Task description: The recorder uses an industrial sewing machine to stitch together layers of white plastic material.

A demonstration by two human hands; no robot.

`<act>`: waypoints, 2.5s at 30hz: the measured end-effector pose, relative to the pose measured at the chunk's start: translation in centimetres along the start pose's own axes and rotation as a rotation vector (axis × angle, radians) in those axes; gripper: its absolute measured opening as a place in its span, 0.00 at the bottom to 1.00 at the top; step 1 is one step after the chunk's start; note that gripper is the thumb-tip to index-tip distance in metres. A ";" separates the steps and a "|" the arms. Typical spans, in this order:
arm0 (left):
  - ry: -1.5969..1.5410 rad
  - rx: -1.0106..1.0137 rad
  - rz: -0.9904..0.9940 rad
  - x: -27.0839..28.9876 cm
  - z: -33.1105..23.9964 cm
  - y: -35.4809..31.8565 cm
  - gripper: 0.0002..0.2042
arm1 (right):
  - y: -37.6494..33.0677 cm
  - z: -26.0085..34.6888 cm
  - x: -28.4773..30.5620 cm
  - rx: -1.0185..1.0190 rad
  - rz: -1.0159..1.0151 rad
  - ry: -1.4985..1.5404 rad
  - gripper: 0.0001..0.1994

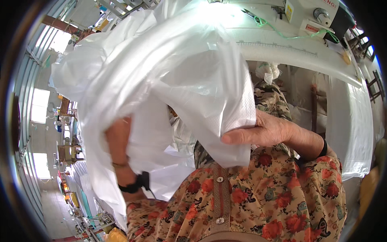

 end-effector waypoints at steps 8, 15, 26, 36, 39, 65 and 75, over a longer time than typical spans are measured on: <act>-0.396 -0.491 -0.293 -10.3 -10.1 4.2 0.12 | -0.4 0.2 0.0 0.069 -0.011 -0.001 0.26; -0.292 -0.277 -0.322 -6.7 -5.7 13.0 0.11 | -1.3 -0.1 0.1 0.045 0.020 -0.104 0.24; -0.248 -0.221 -0.285 -4.1 -1.6 18.5 0.09 | 3.8 -1.7 0.0 0.060 -0.022 -0.134 0.22; -0.195 -0.516 0.091 -5.4 -5.1 -0.5 0.08 | 5.9 -5.9 -0.5 0.069 0.253 -0.203 0.21; -0.167 -0.674 0.283 -6.7 -7.0 -3.8 0.08 | 5.7 -6.1 -0.6 0.100 0.184 -0.240 0.20; -0.548 -0.520 -0.423 -1.9 -12.9 0.1 0.17 | 2.8 -3.8 5.4 -0.168 -0.422 -1.211 0.17; -0.479 -0.524 -0.507 -3.6 -14.6 1.7 0.07 | 17.7 -10.6 6.3 0.031 -0.599 -0.048 0.16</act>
Point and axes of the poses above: each hand's wrist, its own y-axis towards the middle knuckle, its own x-axis out of the back of the hand, z = x × y, the point moved 2 cm from there along y, towards the middle knuckle, and after that the axes turned 8 degrees about z, right-handed, at the moved point
